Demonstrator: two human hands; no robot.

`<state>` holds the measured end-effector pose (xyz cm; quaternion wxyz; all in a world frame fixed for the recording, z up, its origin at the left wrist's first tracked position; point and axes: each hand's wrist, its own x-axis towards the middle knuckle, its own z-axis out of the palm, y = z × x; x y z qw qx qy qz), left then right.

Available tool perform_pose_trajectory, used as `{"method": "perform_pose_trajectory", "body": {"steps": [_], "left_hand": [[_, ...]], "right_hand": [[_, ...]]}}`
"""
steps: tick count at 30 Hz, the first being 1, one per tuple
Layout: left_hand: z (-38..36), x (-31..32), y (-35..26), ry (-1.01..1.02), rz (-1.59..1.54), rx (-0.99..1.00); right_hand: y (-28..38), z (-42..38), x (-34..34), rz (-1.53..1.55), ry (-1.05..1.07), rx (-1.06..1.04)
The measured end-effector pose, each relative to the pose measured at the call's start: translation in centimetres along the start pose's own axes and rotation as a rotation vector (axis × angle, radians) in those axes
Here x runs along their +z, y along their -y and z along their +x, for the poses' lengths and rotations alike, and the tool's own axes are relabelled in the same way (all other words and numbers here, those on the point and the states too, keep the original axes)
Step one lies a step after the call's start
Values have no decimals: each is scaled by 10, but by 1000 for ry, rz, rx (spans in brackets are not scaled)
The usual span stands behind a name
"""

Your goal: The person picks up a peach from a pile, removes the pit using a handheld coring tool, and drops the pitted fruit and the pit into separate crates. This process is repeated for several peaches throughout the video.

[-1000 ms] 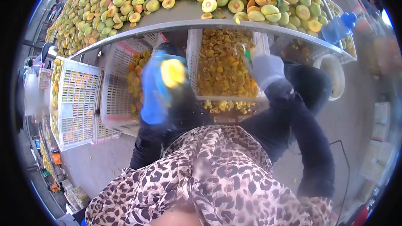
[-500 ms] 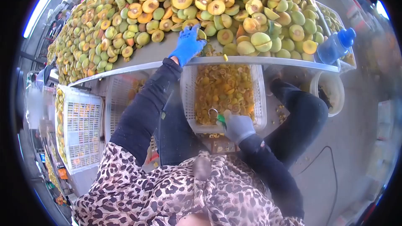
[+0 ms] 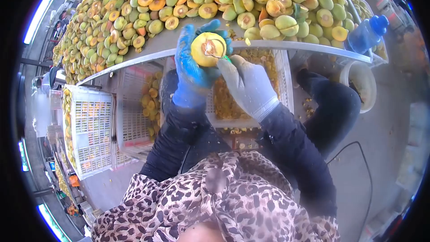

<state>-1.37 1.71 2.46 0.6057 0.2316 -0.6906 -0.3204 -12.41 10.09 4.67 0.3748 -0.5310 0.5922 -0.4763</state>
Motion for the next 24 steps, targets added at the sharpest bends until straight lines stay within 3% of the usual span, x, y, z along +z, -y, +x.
{"method": "perform_pose_trajectory", "body": {"steps": [2,4,6,10,11,12,14,16,20,22,24], "left_hand": [[-1,1,-24,-233,-898,-816],[-10,0,-27,-274,-831,-814],[-18,0,-33,-258,-584,-648],[-24,-6,-47,-291,-825,-656],[-22,-11,-48,-144,-753,-649],[-21,-16,-49,-3,-681,-641],[-21,-17,-47,0,-750,-723],[-24,-19,-41,53,-742,-719],[-29,-20,-46,158,-527,-665],[-35,-21,-36,165,-436,-613],[-42,-22,-24,165,-343,-555]], "right_hand": [[2,-8,5,-43,29,-3],[6,-17,8,-90,24,-60],[5,-24,11,-160,41,-88],[5,-35,9,-289,105,-139],[9,-37,6,-293,105,-137],[16,-39,0,-164,210,-36],[26,-44,-9,-40,313,69],[33,-45,-12,52,432,399],[36,-56,-14,49,451,443],[37,-60,-17,420,541,617],[34,-59,-16,249,542,554]]}}
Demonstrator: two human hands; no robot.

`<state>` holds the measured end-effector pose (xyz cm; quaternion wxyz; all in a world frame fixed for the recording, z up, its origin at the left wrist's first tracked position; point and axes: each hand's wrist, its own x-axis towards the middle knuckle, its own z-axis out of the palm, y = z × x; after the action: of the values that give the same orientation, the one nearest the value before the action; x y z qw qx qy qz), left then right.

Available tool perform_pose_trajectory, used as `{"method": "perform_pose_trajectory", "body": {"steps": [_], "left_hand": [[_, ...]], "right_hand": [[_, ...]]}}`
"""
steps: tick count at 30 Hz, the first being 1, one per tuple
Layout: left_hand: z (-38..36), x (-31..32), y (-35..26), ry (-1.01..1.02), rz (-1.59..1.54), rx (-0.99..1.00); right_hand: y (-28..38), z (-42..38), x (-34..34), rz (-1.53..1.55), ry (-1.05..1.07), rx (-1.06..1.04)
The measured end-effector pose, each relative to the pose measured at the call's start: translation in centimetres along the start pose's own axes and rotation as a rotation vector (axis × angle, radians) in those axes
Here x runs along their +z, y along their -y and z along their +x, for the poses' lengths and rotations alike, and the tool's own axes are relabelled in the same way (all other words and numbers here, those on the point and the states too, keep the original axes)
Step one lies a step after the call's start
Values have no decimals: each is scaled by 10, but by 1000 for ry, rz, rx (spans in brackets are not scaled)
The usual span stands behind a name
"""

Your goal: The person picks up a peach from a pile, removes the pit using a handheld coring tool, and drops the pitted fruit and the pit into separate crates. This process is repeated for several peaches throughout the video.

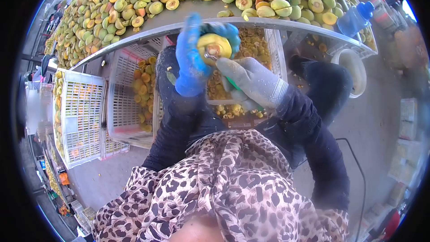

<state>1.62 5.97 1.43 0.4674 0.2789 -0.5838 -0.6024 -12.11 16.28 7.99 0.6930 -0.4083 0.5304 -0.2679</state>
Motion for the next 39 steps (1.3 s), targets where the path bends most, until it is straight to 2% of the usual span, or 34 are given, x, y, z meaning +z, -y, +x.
{"method": "perform_pose_trajectory", "body": {"steps": [1,2,4,7,8,10,11,12,13,14,15,16,18,19,20,22,23,24,25,26,28,29,30,31,32,33,34,36,38,39], "left_hand": [[1,-2,6,-7,46,27],[2,-2,9,-14,92,51],[-4,2,14,-29,161,95],[-12,18,-5,-291,70,187],[-10,13,4,-294,73,189],[-10,-1,32,-23,71,111],[-13,5,-12,188,-136,24],[-14,8,-9,190,-140,19],[-13,12,-4,95,-251,64],[-13,12,1,-4,-358,110],[-15,8,8,-86,65,392],[-15,3,12,-90,70,394],[-16,6,-14,158,-146,92],[-22,8,-18,160,52,246],[-22,10,-18,165,48,242],[-17,15,-16,45,-237,209],[-13,20,-11,-50,-259,304],[-15,19,-9,-54,-255,306],[-18,18,-9,-120,-280,241],[-18,19,-10,-187,-306,175],[-11,10,11,-279,-310,190],[-6,7,14,-368,-379,139],[-2,4,17,-460,-448,91],[1,-4,17,-464,-442,97],[3,-16,17,-384,-780,-60],[4,-23,15,-294,-1115,-220],[4,-25,13,-298,-1111,-213],[1,-25,4,-271,-1304,-259],[4,-32,6,-264,-1368,-267],[1,-32,1,-249,-1271,-259]], "right_hand": [[0,1,-2,-170,-46,-20],[1,0,-4,-171,-49,-20],[1,-5,-5,70,51,99],[6,-7,1,55,47,77],[8,-5,0,54,50,76],[6,-6,-3,-239,-45,198],[2,-7,-4,-231,-51,202],[-4,-6,-5,-12,51,179],[-7,-6,-6,201,155,150],[-4,-6,-4,196,158,151],[0,-7,1,212,125,190],[2,-7,3,230,92,228],[-1,-3,-2,131,98,244],[-3,-3,-5,24,103,258],[-7,-4,-6,28,98,261],[-13,-2,-4,529,285,272],[-15,2,-4,522,289,272],[-20,6,-2,644,381,235],[-26,10,-1,768,471,197],[-32,14,0,766,472,199],[-45,19,4,1038,645,70],[-46,20,4,1034,650,72],[-47,22,2,1057,558,-9],[-48,24,0,1081,466,-93],[-50,30,-3,1082,474,-92],[-54,38,-7,662,36,-64],[-63,48,-13,219,-382,-39],[-161,100,-42,-946,-510,-79],[-174,85,-36,-1223,-226,169],[-169,85,-38,-1098,-306,133]]}}
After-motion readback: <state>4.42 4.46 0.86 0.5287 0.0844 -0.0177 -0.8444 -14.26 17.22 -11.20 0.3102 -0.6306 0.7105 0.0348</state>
